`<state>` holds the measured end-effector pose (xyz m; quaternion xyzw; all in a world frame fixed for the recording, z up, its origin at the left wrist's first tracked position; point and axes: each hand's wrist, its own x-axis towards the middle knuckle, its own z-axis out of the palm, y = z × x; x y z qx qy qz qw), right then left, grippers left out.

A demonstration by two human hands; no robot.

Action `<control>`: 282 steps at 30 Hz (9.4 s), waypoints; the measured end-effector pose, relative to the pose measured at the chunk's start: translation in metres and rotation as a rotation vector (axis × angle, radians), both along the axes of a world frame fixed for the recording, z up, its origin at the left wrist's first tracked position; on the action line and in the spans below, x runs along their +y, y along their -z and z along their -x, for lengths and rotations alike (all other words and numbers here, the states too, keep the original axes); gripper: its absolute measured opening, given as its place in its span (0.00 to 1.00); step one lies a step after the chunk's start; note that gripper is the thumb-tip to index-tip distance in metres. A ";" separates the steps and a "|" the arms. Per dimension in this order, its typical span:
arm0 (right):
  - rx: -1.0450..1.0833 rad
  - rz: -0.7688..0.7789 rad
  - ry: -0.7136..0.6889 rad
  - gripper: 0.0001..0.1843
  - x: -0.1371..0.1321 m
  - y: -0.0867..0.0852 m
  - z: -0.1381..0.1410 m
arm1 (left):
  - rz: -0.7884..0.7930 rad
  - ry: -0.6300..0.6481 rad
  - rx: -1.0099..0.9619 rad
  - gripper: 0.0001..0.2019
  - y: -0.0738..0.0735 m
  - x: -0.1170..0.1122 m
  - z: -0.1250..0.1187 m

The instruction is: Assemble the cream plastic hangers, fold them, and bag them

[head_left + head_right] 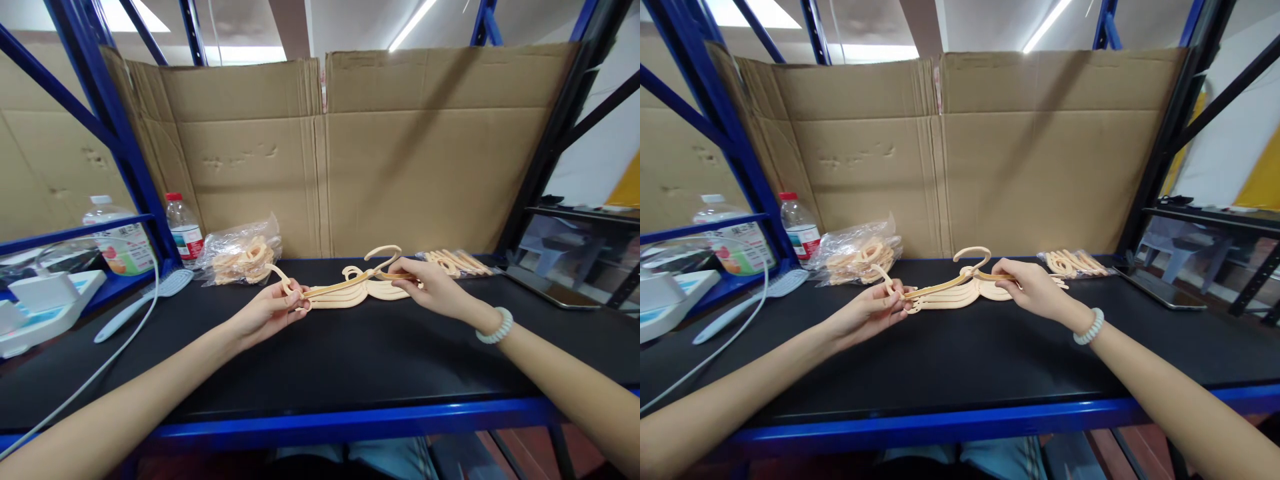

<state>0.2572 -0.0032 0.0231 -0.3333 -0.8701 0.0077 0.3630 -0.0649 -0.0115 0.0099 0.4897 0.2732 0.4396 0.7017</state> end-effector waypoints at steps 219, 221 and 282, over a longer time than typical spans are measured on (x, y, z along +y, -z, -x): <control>-0.244 0.015 0.236 0.12 0.054 0.056 -0.009 | -1.385 0.148 1.494 0.22 0.006 0.005 -0.043; -0.243 0.018 0.235 0.12 0.054 0.056 -0.009 | -1.372 0.152 1.484 0.22 0.007 0.006 -0.042; -0.030 0.026 -0.016 0.11 0.028 0.032 0.005 | -0.827 -0.350 0.867 0.12 0.024 0.034 -0.034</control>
